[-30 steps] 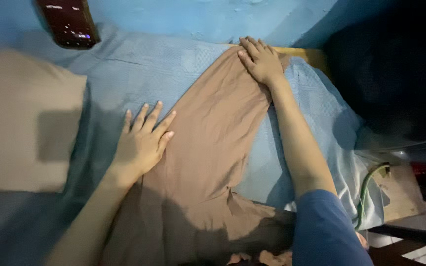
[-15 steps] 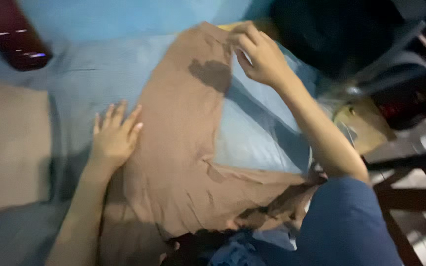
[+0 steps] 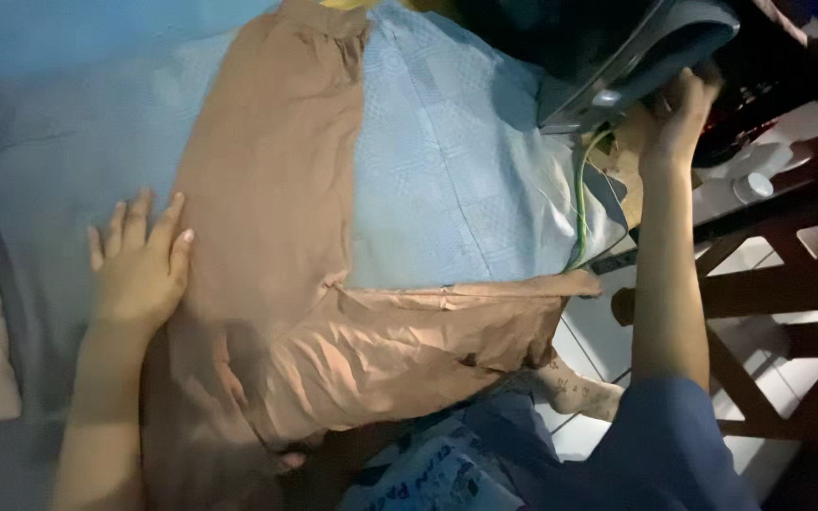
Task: The person irons a brown shirt laid out on a bed. They use a handheld iron to smooth the fabric, repeatedly adjusting the shirt's position and ironing different sections including the collar and sleeves.
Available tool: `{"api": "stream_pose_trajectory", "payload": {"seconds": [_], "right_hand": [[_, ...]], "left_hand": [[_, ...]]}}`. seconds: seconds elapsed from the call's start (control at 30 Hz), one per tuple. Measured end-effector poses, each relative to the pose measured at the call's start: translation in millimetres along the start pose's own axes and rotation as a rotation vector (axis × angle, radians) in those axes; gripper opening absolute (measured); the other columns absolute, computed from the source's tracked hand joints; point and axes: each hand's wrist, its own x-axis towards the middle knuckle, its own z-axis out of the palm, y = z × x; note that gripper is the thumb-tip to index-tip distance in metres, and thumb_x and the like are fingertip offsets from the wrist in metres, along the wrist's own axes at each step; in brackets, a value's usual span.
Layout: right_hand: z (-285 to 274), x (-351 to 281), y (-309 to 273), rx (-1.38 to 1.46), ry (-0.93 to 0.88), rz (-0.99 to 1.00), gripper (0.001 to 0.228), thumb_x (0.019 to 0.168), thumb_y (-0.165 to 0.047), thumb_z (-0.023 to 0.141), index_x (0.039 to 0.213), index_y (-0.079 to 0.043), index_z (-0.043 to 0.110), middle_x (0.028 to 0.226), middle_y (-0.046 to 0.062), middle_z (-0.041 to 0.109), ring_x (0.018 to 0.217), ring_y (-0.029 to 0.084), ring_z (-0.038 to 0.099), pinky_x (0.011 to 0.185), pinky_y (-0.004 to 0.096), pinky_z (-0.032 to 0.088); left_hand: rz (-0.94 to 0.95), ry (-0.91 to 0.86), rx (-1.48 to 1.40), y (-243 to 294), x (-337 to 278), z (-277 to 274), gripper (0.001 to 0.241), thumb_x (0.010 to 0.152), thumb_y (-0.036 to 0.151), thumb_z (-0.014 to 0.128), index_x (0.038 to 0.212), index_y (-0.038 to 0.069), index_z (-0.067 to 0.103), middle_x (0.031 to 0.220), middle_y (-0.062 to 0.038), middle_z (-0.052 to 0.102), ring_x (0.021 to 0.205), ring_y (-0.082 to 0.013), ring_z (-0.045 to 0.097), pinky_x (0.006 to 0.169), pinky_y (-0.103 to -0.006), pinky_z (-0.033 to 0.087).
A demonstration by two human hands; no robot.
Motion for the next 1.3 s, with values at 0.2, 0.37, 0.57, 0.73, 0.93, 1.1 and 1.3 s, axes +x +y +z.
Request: {"api": "stream_pose_trajectory", "payload": {"seconds": [0.2,0.37,0.57,0.73,0.93,1.1,1.3], "right_hand": [[40.6,24.5,-1.5,0.073,-0.102,-0.094,0.039,0.102,-0.031,0.061,0.134,-0.01,0.053,0.136,0.012,0.065,0.126,0.029,0.068,0.108,0.048,0.056],[141.1,0.4,-48.6,-0.706,-0.08,-0.8,0.025,0.11,-0.015,0.072,0.091,0.0,0.064,0.082,0.01,0.064,0.072,0.025,0.059,0.069,0.039,0.045],[299.2,-77.9,-90.9,-0.933,-0.63,-1.27,0.036,0.092,-0.015,0.078,0.067,-0.011,0.053,0.062,0.008,0.047,0.058,0.027,0.051,0.061,0.041,0.04],[407.5,-123.7,-78.5,-0.62,-1.003,-1.347,0.038,0.082,-0.02,0.086,0.068,-0.011,0.052,0.067,0.005,0.057,0.059,0.024,0.055,0.057,0.039,0.039],[458.1,-148.8,-38.4,-0.503,-1.108,-1.464,0.03,0.083,-0.01,0.082,0.075,-0.008,0.054,0.074,0.006,0.059,0.066,0.024,0.058,0.062,0.037,0.045],[475.3,-150.9,8.0,-0.435,-1.143,-1.293,0.03,0.079,-0.012,0.084,0.071,-0.008,0.055,0.068,0.007,0.056,0.062,0.026,0.057,0.06,0.04,0.043],[496.7,-133.7,49.8,-0.564,-0.982,-1.282,0.024,0.078,-0.026,0.082,0.082,-0.009,0.065,0.083,0.012,0.068,0.077,0.032,0.063,0.068,0.043,0.047]], "left_hand": [[-0.102,0.045,0.163,7.5,11.6,9.7,0.056,0.105,0.047,0.033,0.156,0.025,0.042,0.162,-0.016,0.032,0.151,-0.0383,0.022,0.122,-0.061,0.009],[-0.047,0.008,0.055,7.7,7.3,3.9,0.052,0.108,0.042,0.034,0.156,0.024,0.042,0.162,-0.015,0.033,0.15,-0.038,0.026,0.119,-0.0625,0.011],[-0.072,0.087,-0.015,20.4,-0.9,-22.1,0.05,0.105,0.034,0.057,0.147,0.006,0.053,0.14,-0.017,0.057,0.134,-0.035,0.049,0.114,-0.0547,0.033],[-0.151,0.022,-0.213,23.0,-4.1,-49.4,0.044,0.096,0.026,0.066,0.134,0.005,0.06,0.106,-0.014,0.073,0.108,-0.0335,0.066,0.096,-0.0475,0.047],[-0.144,0.068,-0.483,15.5,-0.3,-59.5,0.045,0.088,0.017,0.073,0.129,0.002,0.064,0.09,-0.014,0.075,0.081,-0.032,0.072,0.074,-0.0433,0.055],[-0.159,0.011,-0.596,2.6,4.0,-51.7,0.039,0.092,0.013,0.072,0.128,0.002,0.064,0.081,-0.014,0.071,0.072,-0.0255,0.07,0.07,-0.0388,0.055],[-0.067,0.091,-0.614,-12.5,5.3,-38.4,0.033,0.089,0.004,0.07,0.121,0.002,0.067,0.084,-0.011,0.069,0.076,-0.0212,0.067,0.07,-0.0367,0.053]]}}
